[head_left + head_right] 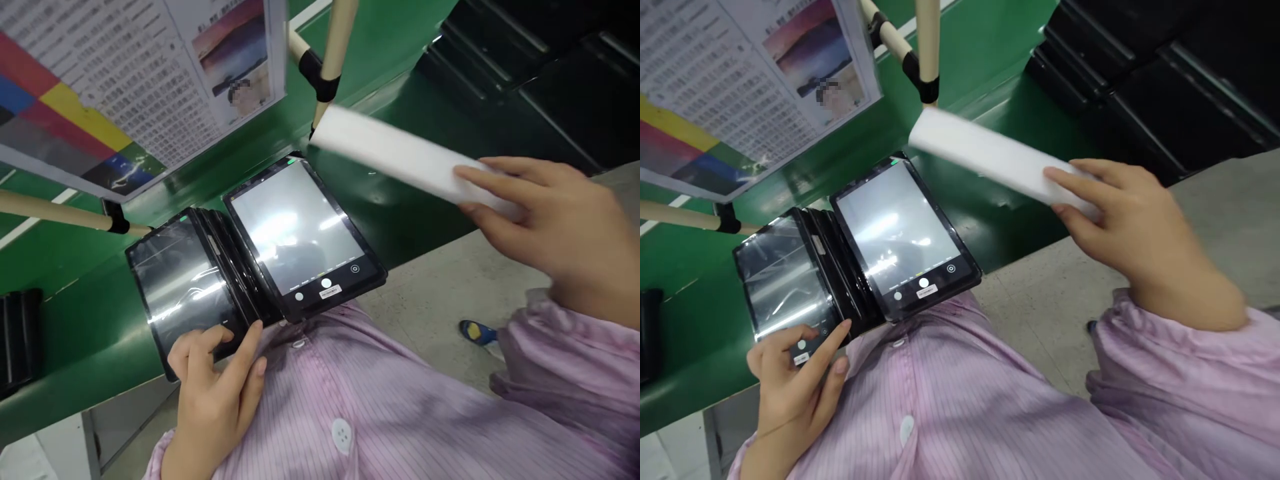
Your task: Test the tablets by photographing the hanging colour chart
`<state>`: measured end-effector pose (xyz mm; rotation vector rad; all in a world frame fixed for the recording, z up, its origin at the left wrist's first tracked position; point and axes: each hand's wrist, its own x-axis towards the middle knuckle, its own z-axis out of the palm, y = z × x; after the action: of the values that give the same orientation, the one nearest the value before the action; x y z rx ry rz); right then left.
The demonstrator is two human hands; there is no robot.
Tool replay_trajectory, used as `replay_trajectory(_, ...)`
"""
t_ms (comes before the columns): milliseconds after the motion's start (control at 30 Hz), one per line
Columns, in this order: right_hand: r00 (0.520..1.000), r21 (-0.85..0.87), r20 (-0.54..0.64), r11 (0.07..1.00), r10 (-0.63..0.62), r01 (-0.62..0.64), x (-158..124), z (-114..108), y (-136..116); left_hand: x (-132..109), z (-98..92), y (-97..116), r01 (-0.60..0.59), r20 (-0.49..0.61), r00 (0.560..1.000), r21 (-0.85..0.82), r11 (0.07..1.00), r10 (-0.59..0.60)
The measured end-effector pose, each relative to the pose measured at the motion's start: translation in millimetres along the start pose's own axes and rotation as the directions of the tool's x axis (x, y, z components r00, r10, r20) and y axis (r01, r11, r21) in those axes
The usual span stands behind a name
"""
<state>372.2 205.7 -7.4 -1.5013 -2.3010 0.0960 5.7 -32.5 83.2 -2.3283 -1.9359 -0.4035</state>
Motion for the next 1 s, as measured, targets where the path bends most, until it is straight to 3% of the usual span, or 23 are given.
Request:
replay_trajectory(167, 0.968, -0.152, 0.174, 0.976, 0.179, -0.153, 6.9, 39.9, -33.2, -26.1, 0.1, -5.7, 0.088, -0.058, 0.995, 0.046, 0.995, -0.085)
replay_trajectory(233, 0.978, -0.057, 0.119, 0.985, 0.171, -0.165, 5.4, 48.8, -49.4, -35.1, 0.8, -8.7, 0.132, -0.079, 0.989, 0.064, 0.989, -0.127)
replay_trajectory(300, 0.985, 0.205, 0.116, 0.967, 0.127, -0.149, 2.4, 50.5, -68.2, -42.6, 3.2, -11.5, 0.160, -0.096, 0.984, 0.075, 0.984, -0.153)
replay_trajectory(400, 0.946, 0.620, 0.322, 0.746, 0.039, -0.242, -2.3, 43.4, -98.6, -49.5, 9.4, -15.2, 0.183, -0.107, 0.979, 0.102, 0.978, -0.172)
replay_trajectory(500, 0.890, 0.769, 0.452, 0.476, 0.069, -0.427, -3.9, 34.3, -124.2, -55.4, 13.9, -22.1, 0.168, -0.067, 0.985, 0.133, 0.977, -0.161)
replay_trajectory(567, 0.865, 0.799, 0.492, 0.345, 0.097, -0.493, -3.2, 31.3, -133.3, -62.8, 14.3, -33.3, 0.154, -0.063, 0.987, 0.132, 0.979, -0.147)
replay_trajectory(633, 0.855, 0.813, 0.513, 0.272, 0.079, -0.514, -2.8, 31.1, -134.8, -73.8, 14.3, -51.6, 0.207, -0.090, 0.976, 0.095, 0.974, -0.198)
replay_trajectory(700, 0.860, 0.823, 0.508, 0.264, 0.049, -0.502, -3.5, 32.9, -131.5, -86.7, 15.8, -73.8, 0.310, -0.112, 0.946, 0.030, 0.950, -0.305)
replay_trajectory(767, 0.875, 0.834, 0.483, 0.287, 0.034, -0.472, -5.2, 35.2, -127.0, -99.0, 18.8, -93.7, 0.439, -0.091, 0.892, -0.051, 0.897, -0.442)
replay_trajectory(800, 0.882, 0.839, 0.470, 0.297, 0.027, -0.456, -6.0, 36.2, -125.1, -104.1, 20.3, -100.9, 0.525, -0.049, 0.846, -0.106, 0.844, -0.532)
replay_trajectory(867, 0.889, 0.847, 0.458, 0.300, 0.008, -0.439, -7.1, 38.0, -122.9, -111.1, 22.4, -108.8, 0.712, 0.086, 0.693, -0.237, 0.661, -0.715)
replay_trajectory(933, 0.886, 0.853, 0.464, 0.270, -0.004, -0.446, -7.3, 39.4, -122.2, -113.7, 22.8, -109.9, 0.821, 0.207, 0.537, -0.352, 0.450, -0.818)
replay_trajectory(1000, 0.888, 0.862, 0.460, 0.229, 0.017, -0.452, -6.8, 40.6, -122.2, -113.7, 21.8, -108.7, 0.841, 0.258, 0.442, -0.452, 0.297, -0.859)
